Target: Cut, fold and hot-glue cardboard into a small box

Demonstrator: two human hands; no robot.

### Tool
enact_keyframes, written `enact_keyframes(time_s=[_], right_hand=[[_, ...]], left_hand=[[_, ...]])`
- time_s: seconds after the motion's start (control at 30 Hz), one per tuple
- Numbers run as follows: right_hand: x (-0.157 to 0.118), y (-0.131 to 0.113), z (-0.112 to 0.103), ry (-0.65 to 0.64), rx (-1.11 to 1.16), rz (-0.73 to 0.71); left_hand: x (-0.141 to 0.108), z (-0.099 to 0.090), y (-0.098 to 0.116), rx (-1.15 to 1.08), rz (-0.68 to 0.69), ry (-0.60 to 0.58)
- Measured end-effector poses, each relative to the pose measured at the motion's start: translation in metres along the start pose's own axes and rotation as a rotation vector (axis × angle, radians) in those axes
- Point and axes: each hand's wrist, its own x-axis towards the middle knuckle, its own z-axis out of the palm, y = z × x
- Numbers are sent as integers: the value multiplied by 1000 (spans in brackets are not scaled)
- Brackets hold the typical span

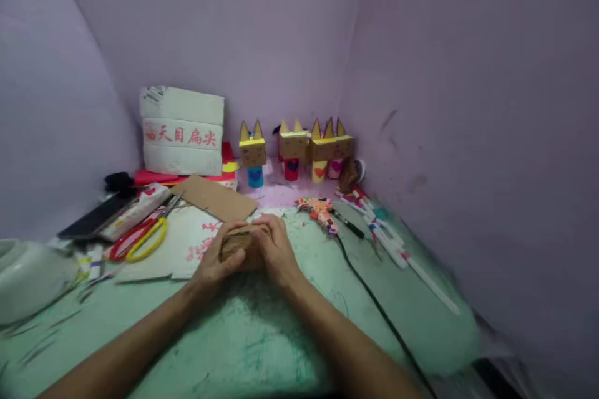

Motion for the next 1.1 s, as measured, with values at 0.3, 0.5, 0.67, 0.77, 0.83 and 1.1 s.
enact_keyframes(time_s=[0.3, 0.5, 0.67, 0.77, 0.83, 1.1], right_hand=[[0, -9, -13, -212, 170, -63], [2, 1, -11, -163, 156, -71], [5, 5, -11, -112, 89, -88], [4, 2, -12, -106, 72, -101], [3, -1, -13, -105, 58, -113], [-1, -9, -10, -85, -16, -154]], left_hand=[[2, -4, 15, -229, -46, 69], [3, -5, 14, -264, -45, 47], [3, -8, 14, -246, -45, 15], [2, -10, 14, -183, -26, -18], [2, -11, 14, -155, -4, -27], [2, -9, 9, -83, 35, -28]])
